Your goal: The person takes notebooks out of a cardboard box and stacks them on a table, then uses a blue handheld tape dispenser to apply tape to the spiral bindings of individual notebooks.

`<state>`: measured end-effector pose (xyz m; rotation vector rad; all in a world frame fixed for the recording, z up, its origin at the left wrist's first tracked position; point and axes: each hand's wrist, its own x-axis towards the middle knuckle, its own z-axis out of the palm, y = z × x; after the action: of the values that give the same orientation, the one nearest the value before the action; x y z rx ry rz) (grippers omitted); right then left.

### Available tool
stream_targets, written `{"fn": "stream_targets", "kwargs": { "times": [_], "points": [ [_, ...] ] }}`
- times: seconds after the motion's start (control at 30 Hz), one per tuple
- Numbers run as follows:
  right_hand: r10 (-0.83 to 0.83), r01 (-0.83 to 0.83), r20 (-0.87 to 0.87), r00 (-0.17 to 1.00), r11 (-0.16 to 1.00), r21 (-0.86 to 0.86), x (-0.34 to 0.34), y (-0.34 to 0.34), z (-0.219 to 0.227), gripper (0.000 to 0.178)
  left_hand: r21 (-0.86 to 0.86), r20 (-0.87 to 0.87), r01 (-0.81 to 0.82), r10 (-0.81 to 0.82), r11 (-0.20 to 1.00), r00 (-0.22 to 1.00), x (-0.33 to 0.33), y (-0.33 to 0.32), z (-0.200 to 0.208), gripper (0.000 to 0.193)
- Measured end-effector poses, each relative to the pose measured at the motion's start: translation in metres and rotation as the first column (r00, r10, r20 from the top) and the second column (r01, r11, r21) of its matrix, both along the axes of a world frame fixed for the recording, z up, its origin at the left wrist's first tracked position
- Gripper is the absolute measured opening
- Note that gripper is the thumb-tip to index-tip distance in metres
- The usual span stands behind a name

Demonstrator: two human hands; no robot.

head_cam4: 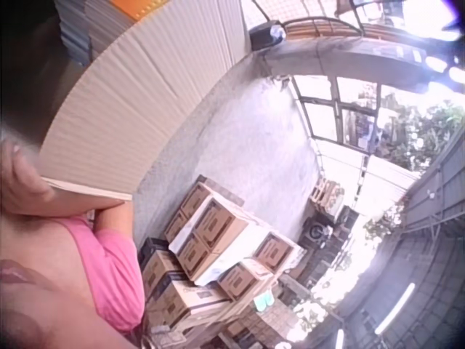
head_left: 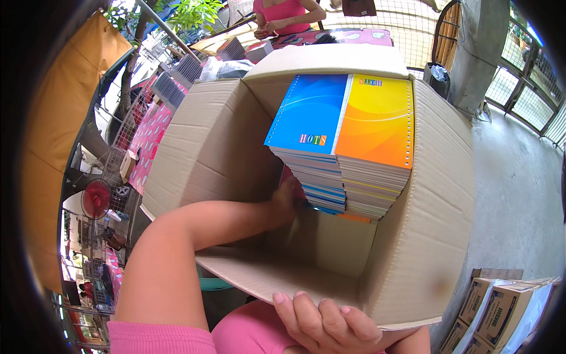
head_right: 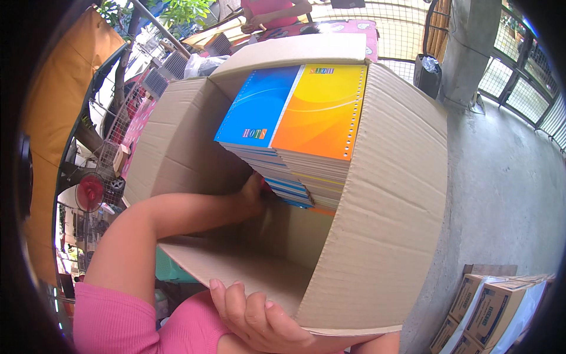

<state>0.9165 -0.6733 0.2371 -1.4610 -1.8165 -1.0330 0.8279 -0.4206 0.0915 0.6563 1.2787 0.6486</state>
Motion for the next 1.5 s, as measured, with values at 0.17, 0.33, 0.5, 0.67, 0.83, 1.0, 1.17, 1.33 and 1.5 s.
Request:
{"fn": "stream_targets", "kwargs": {
  "times": [0.17,0.33,0.5,0.67,0.83,1.0,1.17,1.33,1.5],
  "points": [
    [0.095,-0.095,0.097,0.991,0.995,-0.01,0.017,0.003,0.009,0.033,-0.033,-0.151,0.246,-0.248,0.969,0.957,0.015,-0.004,0.045,0.019],
    [0.123,-0.119,0.11,0.986,0.992,-0.042,0.02,0.002,0.013,0.032,0.003,-0.247,0.381,-0.369,0.925,0.896,0.009,0.001,0.051,0.031],
    [0.076,-0.078,0.09,0.993,0.997,0.026,0.014,0.003,0.006,0.031,-0.189,0.136,0.104,-0.079,0.976,0.988,0.003,0.003,0.051,0.036],
    [0.045,-0.052,0.089,0.995,0.996,0.078,0.012,0.007,0.001,0.03,0.203,-0.302,0.482,-0.414,0.852,0.859,0.004,-0.013,0.053,0.021],
    [0.051,-0.059,0.1,0.994,0.996,0.074,0.012,0.006,0.003,0.03,0.04,0.043,0.2,-0.202,0.979,0.978,0.012,-0.004,0.044,0.02],
    [0.072,-0.078,0.109,0.991,0.996,0.048,0.015,0.006,0.005,0.031,-0.063,-0.032,-0.062,0.06,0.996,0.998,0.018,0.011,0.025,0.017],
    [0.089,-0.087,0.136,0.987,0.996,-0.023,0.02,0.001,0.015,0.031,0.1,-0.188,-0.035,0.054,0.994,0.981,0.005,0.018,0.021,0.031],
    [0.031,-0.028,0.086,0.996,0.999,-0.04,0.016,0.0,0.013,0.031,-0.043,-0.134,-0.176,0.169,0.983,0.976,-0.001,-0.002,0.1,0.031],
    [0.059,-0.05,0.114,0.992,0.996,-0.079,0.014,-0.002,0.024,0.034,-0.169,-0.192,-0.118,0.085,0.978,0.978,-0.025,-0.039,0.182,0.034]
  ]
}}
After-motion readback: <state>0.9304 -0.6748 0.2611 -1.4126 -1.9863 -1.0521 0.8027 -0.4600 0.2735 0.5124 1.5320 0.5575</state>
